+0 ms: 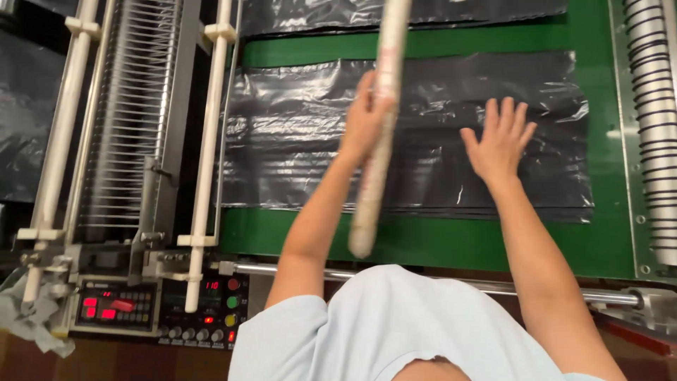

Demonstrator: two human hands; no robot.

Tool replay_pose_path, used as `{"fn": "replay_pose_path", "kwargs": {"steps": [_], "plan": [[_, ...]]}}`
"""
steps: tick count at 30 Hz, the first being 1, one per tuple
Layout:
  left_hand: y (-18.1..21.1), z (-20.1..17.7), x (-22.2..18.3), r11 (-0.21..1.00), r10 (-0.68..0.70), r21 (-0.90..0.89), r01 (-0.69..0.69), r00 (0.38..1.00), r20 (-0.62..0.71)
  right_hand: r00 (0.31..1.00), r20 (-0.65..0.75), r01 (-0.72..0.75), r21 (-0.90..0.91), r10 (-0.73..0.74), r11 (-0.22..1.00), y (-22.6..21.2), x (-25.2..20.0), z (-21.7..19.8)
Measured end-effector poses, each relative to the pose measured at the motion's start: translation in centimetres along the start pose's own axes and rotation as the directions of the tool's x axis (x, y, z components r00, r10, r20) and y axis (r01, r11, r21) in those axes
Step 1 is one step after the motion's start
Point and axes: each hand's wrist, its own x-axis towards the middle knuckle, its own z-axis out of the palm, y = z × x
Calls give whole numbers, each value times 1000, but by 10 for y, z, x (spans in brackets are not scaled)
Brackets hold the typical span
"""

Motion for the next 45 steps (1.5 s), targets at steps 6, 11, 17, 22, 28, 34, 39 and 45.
{"fn": "replay_pose_path", "kwargs": {"steps": [6,11,17,22,28,34,39,45], "plan": [[98,-141,-50,950,-30,287,122,952,-305,914,16,378,328,-406,865,-162,-14,-52],[92,-192,-72,915,122,399,60,902,-414,706,-225,683,468,-672,561,-256,-39,-74],[46,-172,-47,874,113,481,75,930,-351,639,-271,754,408,-720,516,-261,-20,-67],[-8,-64,-12,884,-20,456,104,982,-185,708,-269,699,132,-653,703,-174,32,-22],[-45,78,-1,885,-87,466,-11,978,188,981,192,43,-158,-12,986,-38,28,-22],[-34,126,-6,870,-143,491,-38,934,326,741,459,-369,-333,491,868,38,-10,-7],[-43,109,11,884,-105,461,-69,934,341,923,254,-242,-196,288,950,24,-10,-29],[7,45,-8,980,-96,194,43,958,271,850,423,-256,-188,313,948,35,-12,1]]}}
